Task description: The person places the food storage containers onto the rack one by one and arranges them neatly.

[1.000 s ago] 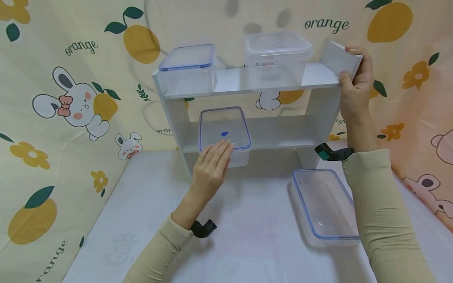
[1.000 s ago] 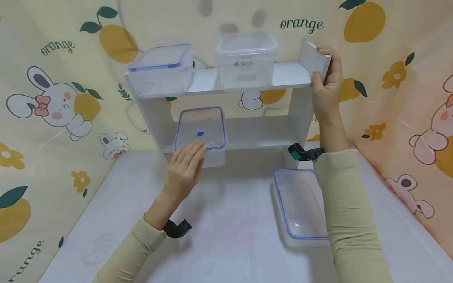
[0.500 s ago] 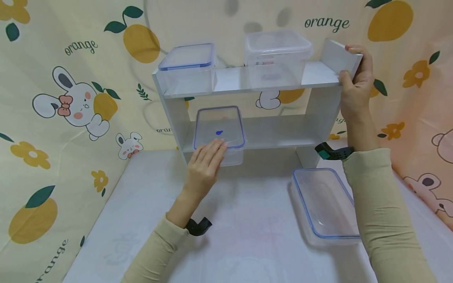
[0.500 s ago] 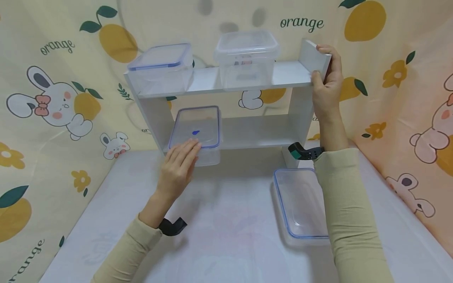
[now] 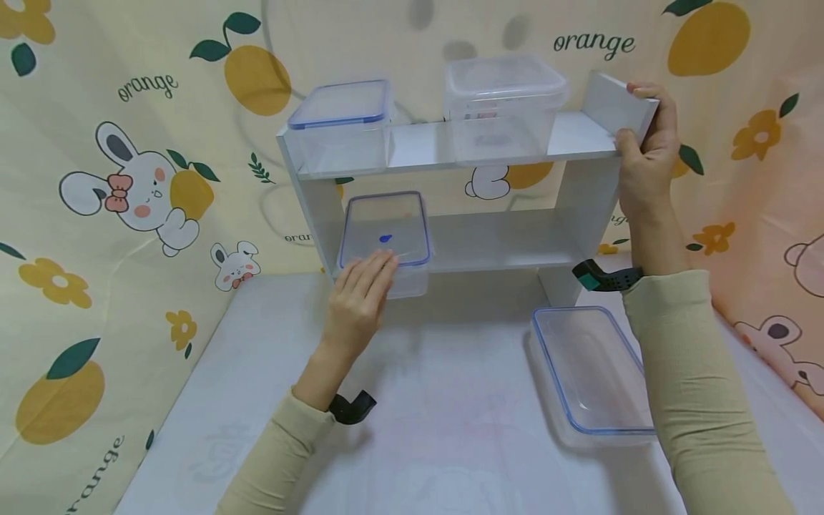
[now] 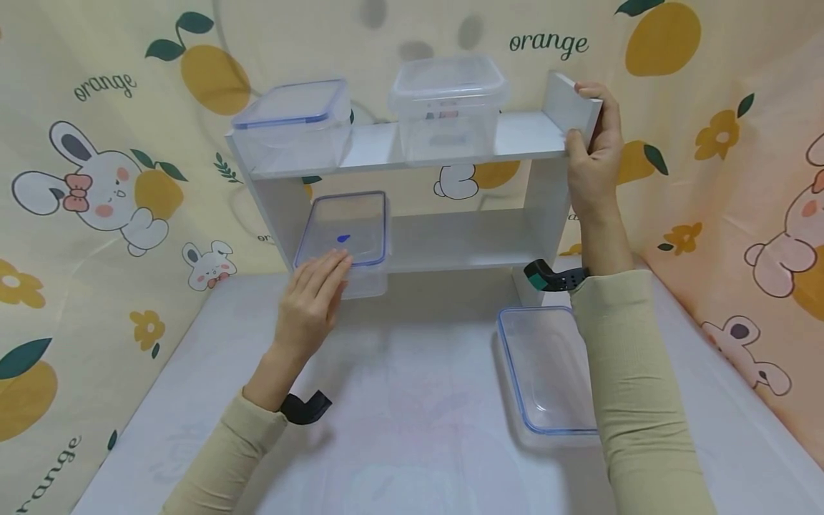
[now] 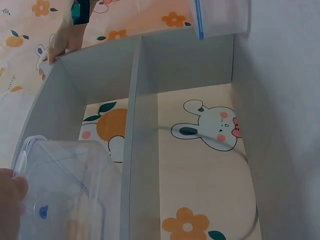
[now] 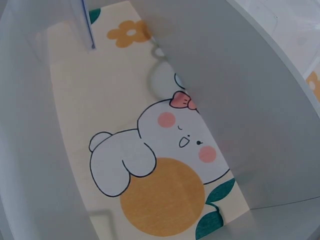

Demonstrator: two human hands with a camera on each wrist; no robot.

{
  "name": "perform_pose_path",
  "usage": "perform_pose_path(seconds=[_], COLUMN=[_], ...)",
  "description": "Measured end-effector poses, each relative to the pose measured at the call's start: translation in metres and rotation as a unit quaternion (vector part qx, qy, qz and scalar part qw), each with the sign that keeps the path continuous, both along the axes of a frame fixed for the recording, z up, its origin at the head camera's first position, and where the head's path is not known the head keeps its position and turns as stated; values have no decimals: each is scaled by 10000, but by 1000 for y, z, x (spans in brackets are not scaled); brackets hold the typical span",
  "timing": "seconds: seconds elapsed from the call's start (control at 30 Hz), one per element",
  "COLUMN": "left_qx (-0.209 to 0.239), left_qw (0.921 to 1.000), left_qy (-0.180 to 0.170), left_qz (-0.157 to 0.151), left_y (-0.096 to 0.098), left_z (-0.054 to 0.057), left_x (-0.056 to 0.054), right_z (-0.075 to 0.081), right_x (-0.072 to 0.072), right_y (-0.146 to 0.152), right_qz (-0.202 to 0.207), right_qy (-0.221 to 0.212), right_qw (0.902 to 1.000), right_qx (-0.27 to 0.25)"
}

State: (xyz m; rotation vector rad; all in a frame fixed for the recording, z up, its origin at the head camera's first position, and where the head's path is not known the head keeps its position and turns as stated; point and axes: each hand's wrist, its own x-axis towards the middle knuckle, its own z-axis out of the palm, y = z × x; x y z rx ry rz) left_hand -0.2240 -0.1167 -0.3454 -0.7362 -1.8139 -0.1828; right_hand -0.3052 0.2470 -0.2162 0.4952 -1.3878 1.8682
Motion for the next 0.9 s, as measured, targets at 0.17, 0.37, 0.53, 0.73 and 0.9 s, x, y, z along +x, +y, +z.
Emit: perform_pose_path(seconds=[0.17, 0.37, 0.53, 0.73, 0.9], left_qx=[-15, 66, 80, 180, 373], left_qw=[10000, 9999, 9999, 9993, 9975], left_qy=[-20, -39, -80, -275, -501], left_qz=[21, -76, -85, -194, -321], left_y=[-4, -8, -12, -18, -22], left_z=[1, 0, 0, -1, 0], left_x=[-2, -6, -9, -13, -17], right_z=[0, 0, -1, -2, -2], right_x=[-1, -1, -2, -5, -6], right_y=[2, 2, 2, 4, 4], right_qz=[-3, 38, 49, 61, 31], right_qy=[-48, 0, 11, -1, 9], right_qw=[10000, 10000, 10000, 10000, 10000], right_qx=[-2, -27, -18, -5, -13])
